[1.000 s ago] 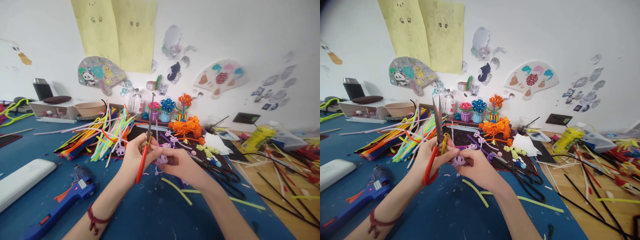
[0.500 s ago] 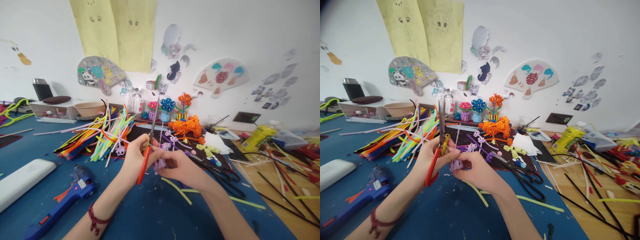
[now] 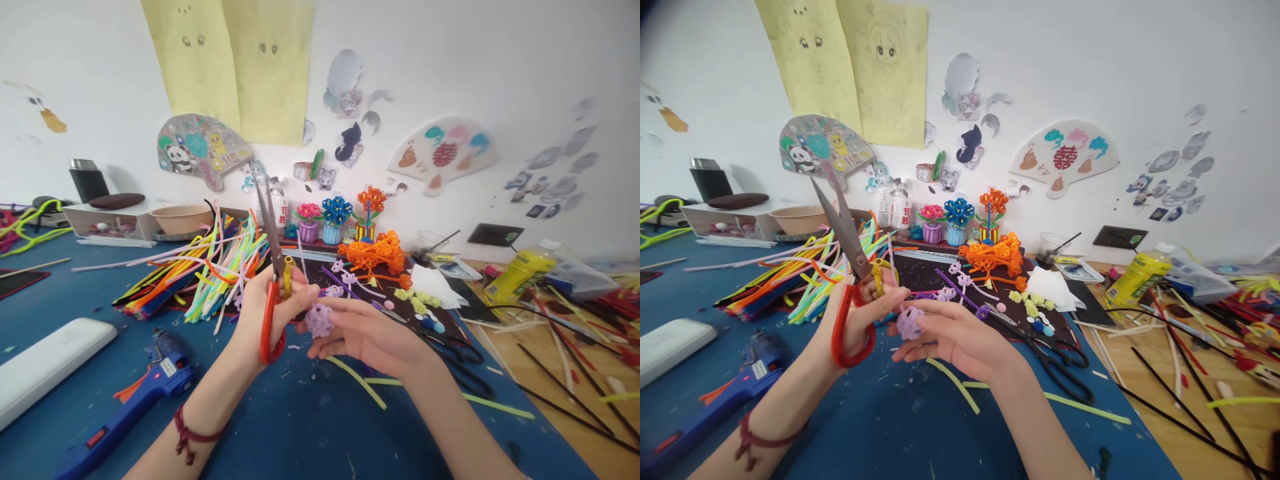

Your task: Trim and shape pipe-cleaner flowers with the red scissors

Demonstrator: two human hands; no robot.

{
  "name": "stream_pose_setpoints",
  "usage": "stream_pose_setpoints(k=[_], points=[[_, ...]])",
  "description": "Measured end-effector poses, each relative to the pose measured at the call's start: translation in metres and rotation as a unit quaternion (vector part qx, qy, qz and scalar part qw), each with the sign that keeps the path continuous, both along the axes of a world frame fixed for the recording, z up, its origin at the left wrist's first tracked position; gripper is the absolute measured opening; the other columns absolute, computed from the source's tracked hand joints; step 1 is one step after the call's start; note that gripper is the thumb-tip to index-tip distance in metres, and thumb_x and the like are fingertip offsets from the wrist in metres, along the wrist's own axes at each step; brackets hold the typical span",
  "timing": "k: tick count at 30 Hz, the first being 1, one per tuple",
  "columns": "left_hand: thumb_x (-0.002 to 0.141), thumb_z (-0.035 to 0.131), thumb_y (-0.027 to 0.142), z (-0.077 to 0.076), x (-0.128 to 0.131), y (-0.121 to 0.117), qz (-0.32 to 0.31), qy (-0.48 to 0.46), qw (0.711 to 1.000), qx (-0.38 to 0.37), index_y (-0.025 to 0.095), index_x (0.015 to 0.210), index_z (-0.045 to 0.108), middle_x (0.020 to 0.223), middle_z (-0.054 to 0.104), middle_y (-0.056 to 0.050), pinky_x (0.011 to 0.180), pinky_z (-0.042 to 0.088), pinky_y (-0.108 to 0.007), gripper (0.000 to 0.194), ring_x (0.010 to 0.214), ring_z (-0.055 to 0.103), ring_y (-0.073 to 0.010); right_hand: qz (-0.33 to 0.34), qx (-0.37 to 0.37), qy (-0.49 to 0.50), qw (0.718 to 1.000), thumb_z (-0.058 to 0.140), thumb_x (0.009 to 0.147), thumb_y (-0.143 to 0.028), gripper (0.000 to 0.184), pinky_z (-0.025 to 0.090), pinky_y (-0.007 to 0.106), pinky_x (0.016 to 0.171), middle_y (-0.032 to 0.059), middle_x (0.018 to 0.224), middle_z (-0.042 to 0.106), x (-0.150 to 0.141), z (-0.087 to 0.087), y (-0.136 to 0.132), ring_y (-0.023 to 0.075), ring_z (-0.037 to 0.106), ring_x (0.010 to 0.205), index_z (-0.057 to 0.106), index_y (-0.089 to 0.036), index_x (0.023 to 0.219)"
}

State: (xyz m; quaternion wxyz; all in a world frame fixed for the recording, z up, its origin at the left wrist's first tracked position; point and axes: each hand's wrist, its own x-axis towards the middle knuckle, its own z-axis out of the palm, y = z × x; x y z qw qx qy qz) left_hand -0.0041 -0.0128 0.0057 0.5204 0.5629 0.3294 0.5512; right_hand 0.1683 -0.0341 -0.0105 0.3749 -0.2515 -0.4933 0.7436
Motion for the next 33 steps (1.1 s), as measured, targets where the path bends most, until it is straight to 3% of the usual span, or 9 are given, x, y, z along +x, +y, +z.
stream_pose_setpoints(k=[6, 10, 14, 17, 19, 23, 33], points=[[0.067, 0.076, 0.032, -0.001, -0.002, 0.002, -0.001, -0.028, 1.000, -0.002, 0.019, 0.076, 0.052, 0.061, 0.055, 0.006, 0.045, 0.041, -0.019, 0.030, 0.048, 0.050, -0.0067, -0.008, 0.024, -0.016, 1.000, 0.075, 0.074, -0.031, 0.041, 0.054, 0.037, 0.081, 0.0063, 0.095, 0.070, -0.001, -0.001, 0.000, 0.0180, 0.069, 0.080, 0.066, -0.017, 0.111], [0.076, 0.066, 0.041, 0.000, -0.002, 0.001, 0.061, 0.054, 0.996, 0.041, 0.019, 0.083, 0.054, 0.077, 0.059, 0.002, 0.051, 0.041, -0.022, 0.026, 0.054, 0.050, -0.0075, -0.062, 0.048, -0.019, 0.997, 0.078, 0.071, -0.029, 0.040, 0.053, 0.038, 0.085, 0.0071, 0.097, 0.070, -0.005, -0.003, 0.001, 0.0184, 0.068, 0.086, 0.066, -0.017, 0.107], [0.075, 0.064, 0.032, -0.001, -0.006, 0.003, 0.159, 0.184, 0.959, 0.142, 0.021, 0.089, 0.049, 0.079, 0.052, 0.004, 0.057, 0.038, -0.021, 0.023, 0.063, 0.047, -0.0092, -0.181, 0.109, 0.024, 0.977, 0.078, 0.070, -0.027, 0.039, 0.048, 0.037, 0.093, 0.0076, 0.110, 0.068, -0.002, 0.003, 0.003, 0.0193, 0.066, 0.094, 0.064, -0.022, 0.106], [0.070, 0.062, 0.023, -0.002, -0.006, 0.003, 0.140, 0.266, 0.937, 0.180, 0.022, 0.097, 0.043, 0.080, 0.050, 0.004, 0.055, 0.036, -0.022, 0.033, 0.062, 0.046, -0.0103, -0.258, 0.152, 0.043, 0.953, 0.078, 0.071, -0.029, 0.038, 0.045, 0.040, 0.098, 0.0061, 0.117, 0.065, 0.004, 0.009, 0.005, 0.0209, 0.065, 0.099, 0.061, -0.025, 0.104], [0.069, 0.063, 0.024, -0.002, -0.003, 0.001, 0.150, 0.332, 0.909, 0.202, 0.022, 0.093, 0.044, 0.077, 0.050, 0.004, 0.055, 0.034, -0.023, 0.030, 0.061, 0.047, -0.0122, -0.290, 0.168, 0.052, 0.941, 0.078, 0.070, -0.031, 0.036, 0.043, 0.042, 0.100, 0.0052, 0.115, 0.065, 0.008, 0.012, 0.006, 0.0217, 0.064, 0.099, 0.060, -0.026, 0.102], [0.069, 0.065, 0.031, -0.002, 0.000, -0.002, 0.179, 0.441, 0.845, 0.245, 0.023, 0.078, 0.047, 0.071, 0.056, 0.003, 0.055, 0.029, -0.024, 0.022, 0.061, 0.052, -0.0155, -0.314, 0.178, 0.062, 0.930, 0.078, 0.069, -0.035, 0.037, 0.041, 0.042, 0.102, 0.0062, 0.109, 0.065, 0.012, 0.011, 0.010, 0.0226, 0.061, 0.103, 0.060, -0.025, 0.099], [0.074, 0.060, 0.039, -0.003, 0.001, -0.003, 0.141, 0.512, 0.819, 0.216, 0.023, 0.079, 0.052, 0.063, 0.061, 0.003, 0.052, 0.026, -0.024, 0.019, 0.056, 0.056, -0.0170, -0.331, 0.219, 0.036, 0.917, 0.079, 0.069, -0.033, 0.037, 0.043, 0.039, 0.099, 0.0071, 0.110, 0.066, 0.012, 0.007, 0.012, 0.0228, 0.059, 0.108, 0.059, -0.024, 0.098]])
